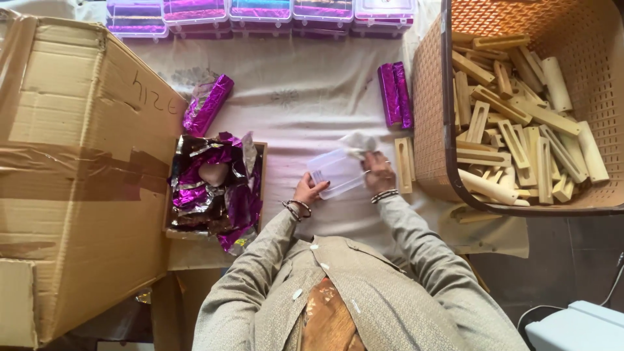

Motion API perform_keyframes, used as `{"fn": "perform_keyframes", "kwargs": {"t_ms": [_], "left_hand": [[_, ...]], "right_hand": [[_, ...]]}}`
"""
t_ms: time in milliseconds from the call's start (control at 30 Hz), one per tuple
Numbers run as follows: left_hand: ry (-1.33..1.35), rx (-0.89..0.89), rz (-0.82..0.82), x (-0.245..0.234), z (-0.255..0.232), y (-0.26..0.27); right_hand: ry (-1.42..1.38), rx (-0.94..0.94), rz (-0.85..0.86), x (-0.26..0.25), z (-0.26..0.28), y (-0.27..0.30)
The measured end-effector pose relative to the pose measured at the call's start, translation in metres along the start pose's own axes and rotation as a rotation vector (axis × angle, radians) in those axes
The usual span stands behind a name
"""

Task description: The person takes wooden blocks from a basket, wipes them with a cloth, wraps some in foil and others in purple paper, and places them into plastic containers.

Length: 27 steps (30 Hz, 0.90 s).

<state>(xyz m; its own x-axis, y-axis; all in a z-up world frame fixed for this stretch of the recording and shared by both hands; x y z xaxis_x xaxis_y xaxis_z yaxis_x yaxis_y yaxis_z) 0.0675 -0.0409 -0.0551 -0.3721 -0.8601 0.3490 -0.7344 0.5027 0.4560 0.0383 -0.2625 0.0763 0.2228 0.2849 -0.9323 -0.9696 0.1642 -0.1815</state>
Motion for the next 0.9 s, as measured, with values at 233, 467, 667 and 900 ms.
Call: {"fn": "perform_keyframes", "kwargs": {"t_ms": [233,467,667,900], "left_hand": [[-0.001,-0.006,-0.004,-0.02,-0.004,0.0],[0.085,0.027,0.063,-0.025,-0.077,0.032],[-0.115,-0.023,0.249,-0.014,-0.097,0.043],[-0.155,0.103,0.25,-0.002,-0.123,0.054]], "right_hand": [[0.087,0.175,-0.134,-0.038,-0.023,0.024],[-0.294,0.248,-0.242,-0.055,0.005,0.051],[-1.645,0.527,0.05,-0.021,0.044,0.058],[-1.725,0.672,0.0,-0.004,0.034,0.075]]}}
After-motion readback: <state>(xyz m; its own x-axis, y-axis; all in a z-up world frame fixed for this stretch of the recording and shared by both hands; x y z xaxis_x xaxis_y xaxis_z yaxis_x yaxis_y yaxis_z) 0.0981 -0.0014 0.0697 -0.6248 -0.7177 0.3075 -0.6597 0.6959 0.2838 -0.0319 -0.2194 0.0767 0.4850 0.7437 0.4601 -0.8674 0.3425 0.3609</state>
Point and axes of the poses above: each hand's wrist, its own y-axis away from the middle knuckle, its own x-axis out of the palm, z = x × y, the point moved 9 cm from there along -y, towards the middle knuckle, and after that the axes turned 2 degrees about z, right-handed, at the moved point
